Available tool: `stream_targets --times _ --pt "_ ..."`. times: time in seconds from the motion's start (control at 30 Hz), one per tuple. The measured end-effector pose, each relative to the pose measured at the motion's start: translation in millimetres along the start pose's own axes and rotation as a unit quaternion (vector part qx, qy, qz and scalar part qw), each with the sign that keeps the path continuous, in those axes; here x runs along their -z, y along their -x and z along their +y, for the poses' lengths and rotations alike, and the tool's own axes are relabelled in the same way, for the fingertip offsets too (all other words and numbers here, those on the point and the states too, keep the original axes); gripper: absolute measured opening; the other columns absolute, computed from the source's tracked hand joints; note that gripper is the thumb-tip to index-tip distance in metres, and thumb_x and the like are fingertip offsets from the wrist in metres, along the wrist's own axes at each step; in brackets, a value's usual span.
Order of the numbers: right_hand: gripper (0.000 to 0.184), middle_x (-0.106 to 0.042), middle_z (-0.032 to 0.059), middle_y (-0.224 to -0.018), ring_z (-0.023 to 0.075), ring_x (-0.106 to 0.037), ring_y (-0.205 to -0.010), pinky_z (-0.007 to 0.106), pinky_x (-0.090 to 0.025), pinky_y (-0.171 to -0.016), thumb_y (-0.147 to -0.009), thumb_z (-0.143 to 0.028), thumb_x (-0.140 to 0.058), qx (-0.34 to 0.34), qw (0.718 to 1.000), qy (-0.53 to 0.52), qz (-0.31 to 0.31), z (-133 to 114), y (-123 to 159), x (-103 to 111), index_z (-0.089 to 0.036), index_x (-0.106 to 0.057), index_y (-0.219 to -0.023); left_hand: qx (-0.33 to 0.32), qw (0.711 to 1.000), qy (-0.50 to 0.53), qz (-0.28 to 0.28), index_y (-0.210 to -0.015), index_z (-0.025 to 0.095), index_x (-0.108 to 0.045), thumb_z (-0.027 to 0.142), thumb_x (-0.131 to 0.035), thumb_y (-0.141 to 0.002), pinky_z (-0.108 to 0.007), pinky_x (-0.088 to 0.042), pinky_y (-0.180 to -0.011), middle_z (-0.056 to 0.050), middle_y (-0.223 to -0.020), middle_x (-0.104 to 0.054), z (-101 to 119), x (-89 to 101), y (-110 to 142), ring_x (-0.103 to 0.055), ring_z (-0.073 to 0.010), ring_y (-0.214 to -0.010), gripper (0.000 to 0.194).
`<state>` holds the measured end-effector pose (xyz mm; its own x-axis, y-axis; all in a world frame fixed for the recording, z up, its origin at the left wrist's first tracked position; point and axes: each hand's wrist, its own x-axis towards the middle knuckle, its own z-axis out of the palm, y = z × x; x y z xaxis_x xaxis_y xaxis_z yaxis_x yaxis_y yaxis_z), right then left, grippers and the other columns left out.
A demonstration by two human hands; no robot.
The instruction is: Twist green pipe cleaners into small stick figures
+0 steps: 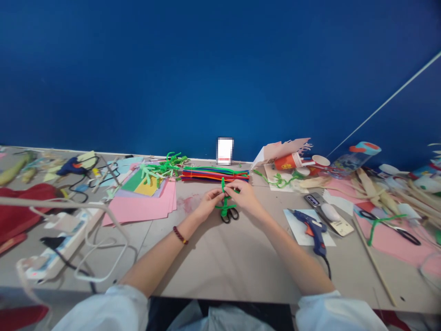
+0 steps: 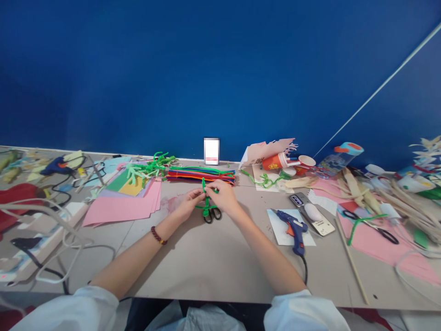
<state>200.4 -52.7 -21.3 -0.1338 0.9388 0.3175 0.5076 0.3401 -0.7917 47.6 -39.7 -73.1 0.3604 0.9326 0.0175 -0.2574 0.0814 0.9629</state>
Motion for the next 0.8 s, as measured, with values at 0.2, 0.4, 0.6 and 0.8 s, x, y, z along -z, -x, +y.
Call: stream_targets --times 0.2,0.4,0.6,0.8 --pt "0.02 -0.063 0.0032 -0.072 0.0159 -0.055 -0.07 0.026 -0.037 -0.064 -0.081 -0.018 -0.052 0.037 0.992 0.054 -0.108 -8.4 -2.1 21.9 -0.019 -0.067 -0.067 0.018 0.998 0.006 -0.057 -0.081 0.015 -0.067 0.048 -0.076 -0.067 -0.025 -0.044 -0.065 -0.002 -0.074 -0.063 -1.9 -0.2 0.8 -0.057 -0.0127 -0.067 0.038" --pt "0.022 -0.064 0.0004 -0.062 0.0131 -0.049 -0.056 0.025 -0.032 -0.055 -0.081 -0.021 -0.053 -0.005 0.983 0.068 -0.17 -12.8 0.5 37.8 -0.02 -0.068 -0.066 0.012 0.998 -0.004 -0.066 -0.078 0.014 -0.066 0.046 -0.076 -0.068 -0.023 -0.044 -0.062 -0.002 -0.073 -0.064 -4.8 -3.7 2.4 -0.058 -0.0114 -0.064 0.035" --pt "0.019 -0.07 0.0026 -0.072 0.0151 -0.054 -0.062 0.026 -0.035 -0.057 -0.079 -0.026 -0.058 -0.023 0.991 0.04 -0.129 -9.1 -0.5 39.3 -0.021 -0.071 -0.067 0.043 0.997 0.018 -0.057 -0.077 0.015 -0.066 0.048 -0.078 -0.065 -0.023 -0.046 -0.059 -0.002 -0.07 -0.064 -2.1 -3.9 3.7 -0.061 -0.0131 -0.063 0.037" --pt "0.027 -0.061 -0.0017 -0.063 0.0078 -0.041 -0.05 0.022 -0.03 -0.048 -0.073 -0.041 -0.066 -0.115 0.956 -0.176 -0.203 6.0 -7.7 33.6 -0.017 -0.07 -0.085 0.081 0.986 0.097 -0.106 -0.076 0.014 -0.067 0.045 -0.079 -0.065 -0.021 -0.041 -0.053 -0.003 -0.066 -0.063 3.0 -1.8 9.3 -0.054 -0.0098 -0.055 0.036"
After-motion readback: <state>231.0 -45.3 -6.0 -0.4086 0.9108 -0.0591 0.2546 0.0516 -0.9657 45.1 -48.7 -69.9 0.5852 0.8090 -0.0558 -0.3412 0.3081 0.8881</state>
